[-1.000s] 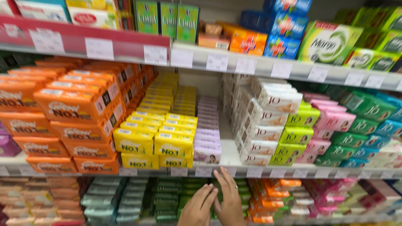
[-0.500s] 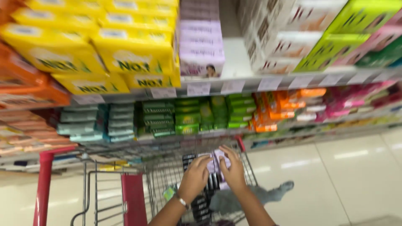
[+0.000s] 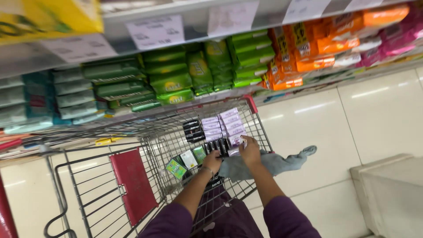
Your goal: Wiping soap boxes with a cloth and organizing them on store shelves.
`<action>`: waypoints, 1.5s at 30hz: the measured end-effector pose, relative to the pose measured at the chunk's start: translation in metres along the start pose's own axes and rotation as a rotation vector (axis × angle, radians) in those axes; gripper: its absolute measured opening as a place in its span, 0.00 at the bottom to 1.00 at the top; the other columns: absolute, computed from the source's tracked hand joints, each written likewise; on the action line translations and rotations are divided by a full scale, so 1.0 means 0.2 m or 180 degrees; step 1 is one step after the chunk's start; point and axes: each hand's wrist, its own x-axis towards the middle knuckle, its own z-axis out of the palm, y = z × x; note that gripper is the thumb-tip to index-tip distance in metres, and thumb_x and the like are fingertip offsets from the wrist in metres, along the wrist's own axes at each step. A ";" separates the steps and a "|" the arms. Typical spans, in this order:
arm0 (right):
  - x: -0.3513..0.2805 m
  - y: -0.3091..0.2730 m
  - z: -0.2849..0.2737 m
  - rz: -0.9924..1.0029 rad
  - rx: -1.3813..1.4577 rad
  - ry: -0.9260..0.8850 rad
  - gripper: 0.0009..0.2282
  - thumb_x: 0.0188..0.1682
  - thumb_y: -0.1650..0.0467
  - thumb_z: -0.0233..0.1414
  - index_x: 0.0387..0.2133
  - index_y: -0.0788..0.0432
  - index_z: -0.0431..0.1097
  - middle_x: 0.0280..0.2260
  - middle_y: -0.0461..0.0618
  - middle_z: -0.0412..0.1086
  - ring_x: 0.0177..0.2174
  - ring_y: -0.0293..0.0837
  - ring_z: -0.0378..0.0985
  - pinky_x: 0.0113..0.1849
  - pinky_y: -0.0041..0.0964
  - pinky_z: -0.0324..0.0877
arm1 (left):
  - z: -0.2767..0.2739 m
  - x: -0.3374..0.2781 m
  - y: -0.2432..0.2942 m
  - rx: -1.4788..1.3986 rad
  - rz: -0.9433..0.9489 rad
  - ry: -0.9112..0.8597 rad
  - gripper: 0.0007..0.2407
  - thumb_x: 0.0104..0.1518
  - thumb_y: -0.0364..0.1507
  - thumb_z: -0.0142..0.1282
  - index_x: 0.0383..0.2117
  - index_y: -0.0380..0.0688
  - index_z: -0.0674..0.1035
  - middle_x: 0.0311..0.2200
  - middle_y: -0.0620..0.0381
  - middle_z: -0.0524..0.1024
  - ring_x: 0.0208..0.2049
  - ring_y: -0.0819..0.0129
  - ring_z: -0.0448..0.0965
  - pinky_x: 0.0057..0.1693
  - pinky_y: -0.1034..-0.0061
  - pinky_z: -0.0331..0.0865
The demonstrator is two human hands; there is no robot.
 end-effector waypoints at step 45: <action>-0.27 -0.12 -0.44 0.0334 -0.1597 0.0125 0.32 0.45 0.79 0.48 0.65 0.43 0.59 0.71 0.63 0.40 0.64 0.64 0.51 0.58 0.57 0.56 | -0.63 -0.49 0.55 -0.3897 -0.1539 -0.0671 0.22 0.52 0.31 0.61 0.53 0.39 0.70 0.52 0.41 0.76 0.52 0.53 0.79 0.62 0.61 0.74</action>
